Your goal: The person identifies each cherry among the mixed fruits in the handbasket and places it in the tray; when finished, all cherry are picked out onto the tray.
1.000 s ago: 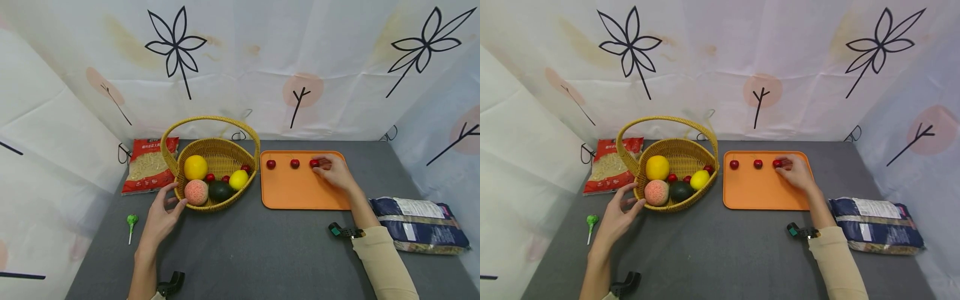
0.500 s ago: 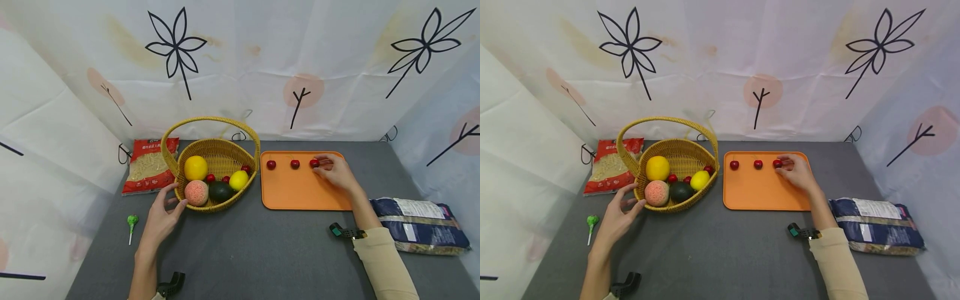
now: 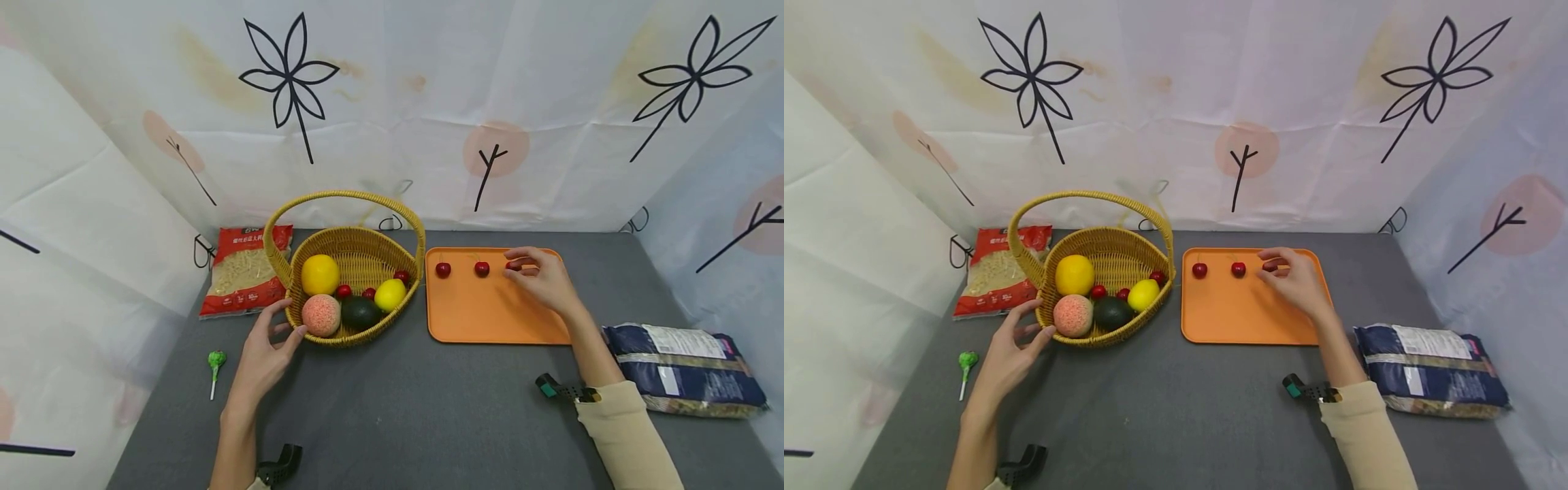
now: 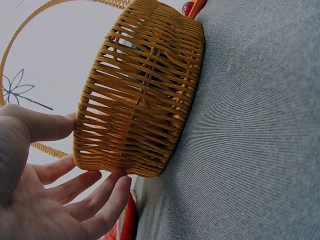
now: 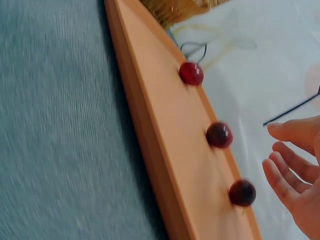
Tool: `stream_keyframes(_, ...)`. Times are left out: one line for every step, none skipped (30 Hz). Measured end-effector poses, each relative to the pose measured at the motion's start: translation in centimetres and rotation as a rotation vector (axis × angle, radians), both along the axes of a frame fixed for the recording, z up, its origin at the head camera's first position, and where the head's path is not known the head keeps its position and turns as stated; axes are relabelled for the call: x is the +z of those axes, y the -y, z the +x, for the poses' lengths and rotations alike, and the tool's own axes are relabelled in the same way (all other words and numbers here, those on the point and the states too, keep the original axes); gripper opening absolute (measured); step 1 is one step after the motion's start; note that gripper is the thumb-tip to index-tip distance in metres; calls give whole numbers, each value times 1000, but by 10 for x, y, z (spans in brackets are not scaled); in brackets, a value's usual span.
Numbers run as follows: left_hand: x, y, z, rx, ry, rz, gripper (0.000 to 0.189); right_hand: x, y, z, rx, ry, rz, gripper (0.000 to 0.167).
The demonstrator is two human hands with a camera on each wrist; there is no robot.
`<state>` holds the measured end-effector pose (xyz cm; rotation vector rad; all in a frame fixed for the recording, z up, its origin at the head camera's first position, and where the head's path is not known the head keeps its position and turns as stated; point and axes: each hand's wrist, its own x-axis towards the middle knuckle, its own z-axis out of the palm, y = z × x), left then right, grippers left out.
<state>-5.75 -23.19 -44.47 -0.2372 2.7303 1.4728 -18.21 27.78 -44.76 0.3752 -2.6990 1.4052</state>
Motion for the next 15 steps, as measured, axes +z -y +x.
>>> stream_keyframes(0,0,0,-1,0,1,67,1,3,2,18,2,-27,35)
stream_keyframes(0,0,0,-1,-1,2,67,2,6,3,36,-1,-51,34)
stream_keyframes(0,0,0,-2,-3,3,67,3,10,4,54,-7,-67,33)
stream_keyframes(0,0,0,-3,-4,3,67,4,14,6,74,-17,-82,32)
stream_keyframes(0,0,0,-4,-6,3,66,5,17,7,94,-25,-98,31)
stream_keyframes(0,0,0,-4,-7,2,66,7,21,9,114,-30,-115,30)
stream_keyframes(0,0,0,-5,-8,1,66,9,25,11,130,-36,-124,29)
stream_keyframes(0,0,0,-5,-9,1,66,10,29,13,145,-45,-133,28)
stream_keyframes(0,0,0,-5,-8,1,66,12,33,16,162,-52,-143,27)
stream_keyframes(0,0,0,-5,-7,1,66,14,37,18,178,-58,-156,26)
stream_keyframes(0,0,0,-4,-6,1,67,16,42,20,198,-68,-168,26)
stream_keyframes(0,0,0,-4,-4,0,67,19,47,23,214,-76,-175,25)
stream_keyframes(0,0,0,-3,-2,0,67,21,52,26,229,-88,-173,24)
stream_keyframes(0,0,0,-3,0,0,67,24,58,29,247,-96,-172,23)
stream_keyframes(0,0,-1,-4,1,0,67,26,64,32,264,-101,-171,23)
